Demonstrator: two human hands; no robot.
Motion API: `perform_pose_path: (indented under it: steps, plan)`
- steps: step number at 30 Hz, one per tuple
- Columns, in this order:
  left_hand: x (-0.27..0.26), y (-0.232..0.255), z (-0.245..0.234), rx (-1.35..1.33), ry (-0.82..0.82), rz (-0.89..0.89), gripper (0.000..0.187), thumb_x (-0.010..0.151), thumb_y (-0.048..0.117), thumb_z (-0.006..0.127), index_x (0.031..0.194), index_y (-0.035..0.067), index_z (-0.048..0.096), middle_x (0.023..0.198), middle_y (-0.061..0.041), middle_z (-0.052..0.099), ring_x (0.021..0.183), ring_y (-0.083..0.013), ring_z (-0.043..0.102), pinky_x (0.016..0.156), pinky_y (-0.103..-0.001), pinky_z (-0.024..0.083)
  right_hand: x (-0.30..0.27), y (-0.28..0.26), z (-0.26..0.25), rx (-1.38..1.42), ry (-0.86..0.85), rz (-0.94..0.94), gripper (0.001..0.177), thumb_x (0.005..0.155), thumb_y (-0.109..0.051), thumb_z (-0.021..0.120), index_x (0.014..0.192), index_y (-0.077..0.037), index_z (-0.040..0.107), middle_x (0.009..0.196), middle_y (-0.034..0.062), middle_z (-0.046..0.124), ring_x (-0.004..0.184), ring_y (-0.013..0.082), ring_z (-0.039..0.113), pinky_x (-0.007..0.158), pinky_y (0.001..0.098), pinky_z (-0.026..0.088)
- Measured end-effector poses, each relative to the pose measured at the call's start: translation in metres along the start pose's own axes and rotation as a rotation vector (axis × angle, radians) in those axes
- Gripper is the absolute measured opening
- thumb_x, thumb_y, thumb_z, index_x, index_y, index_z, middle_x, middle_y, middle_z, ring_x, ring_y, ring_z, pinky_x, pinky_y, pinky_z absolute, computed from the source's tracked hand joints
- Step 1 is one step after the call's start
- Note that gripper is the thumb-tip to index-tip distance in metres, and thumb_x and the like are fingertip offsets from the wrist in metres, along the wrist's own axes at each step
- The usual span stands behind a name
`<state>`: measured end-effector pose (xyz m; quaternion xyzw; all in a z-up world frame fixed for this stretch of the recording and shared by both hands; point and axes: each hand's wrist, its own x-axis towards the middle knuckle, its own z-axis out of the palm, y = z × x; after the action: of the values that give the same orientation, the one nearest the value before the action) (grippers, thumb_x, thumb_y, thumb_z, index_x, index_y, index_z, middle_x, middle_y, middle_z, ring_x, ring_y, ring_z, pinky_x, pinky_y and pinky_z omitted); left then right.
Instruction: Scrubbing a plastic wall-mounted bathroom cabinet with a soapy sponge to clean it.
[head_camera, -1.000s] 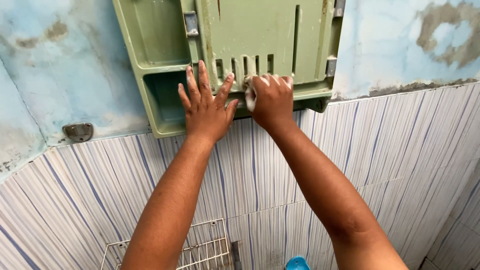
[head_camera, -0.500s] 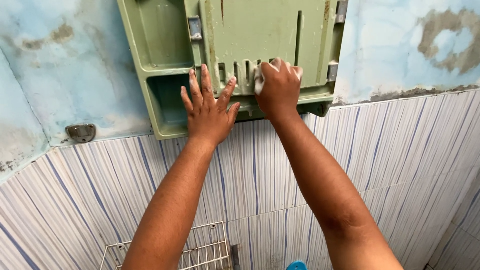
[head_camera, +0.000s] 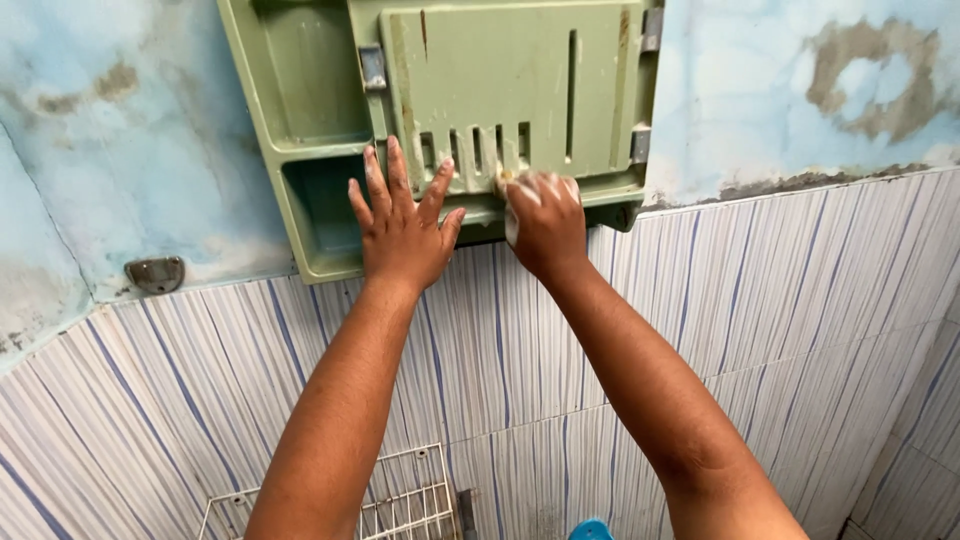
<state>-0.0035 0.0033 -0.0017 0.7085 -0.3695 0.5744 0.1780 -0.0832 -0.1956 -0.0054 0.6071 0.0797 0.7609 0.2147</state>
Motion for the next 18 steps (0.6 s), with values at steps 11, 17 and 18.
perform_pose_path:
  steps: [11,17,18]
  plan:
    - [-0.007,-0.001,0.008,0.007,-0.032,-0.032,0.065,0.104,0.051,0.055,0.162,0.033,0.030,0.170,-0.026,0.008,0.156,-0.0507,0.005,0.115,-0.077,0.012,-0.007,-0.064,-0.005,0.038,-0.113,0.178,0.033,0.073,-0.017,0.074,0.106,-0.012,0.073,0.094,0.0146,0.072,0.093,0.0377,0.070,0.080,0.0489,0.052]
    - [-0.018,-0.005,0.000,0.028,-0.091,-0.007,0.064,0.105,0.048,0.054,0.162,0.029,0.032,0.170,-0.025,0.010,0.156,-0.0494,0.008,0.115,-0.076,0.012,0.005,-0.046,-0.028,0.205,-0.249,-0.023,0.048,0.069,-0.020,0.074,0.116,-0.011,0.072,0.109,0.0147,0.075,0.109,0.0354,0.070,0.094,0.0517,0.050]
    - [-0.018,-0.005,-0.001,0.022,-0.097,0.018,0.065,0.104,0.050,0.054,0.162,0.027,0.033,0.170,-0.026,0.010,0.156,-0.0505,0.010,0.115,-0.077,0.013,0.008,-0.037,-0.035,0.168,-0.215,-0.076,0.045,0.067,-0.019,0.073,0.112,-0.016,0.073,0.109,0.0092,0.075,0.111,0.0311,0.068,0.097,0.0507,0.047]
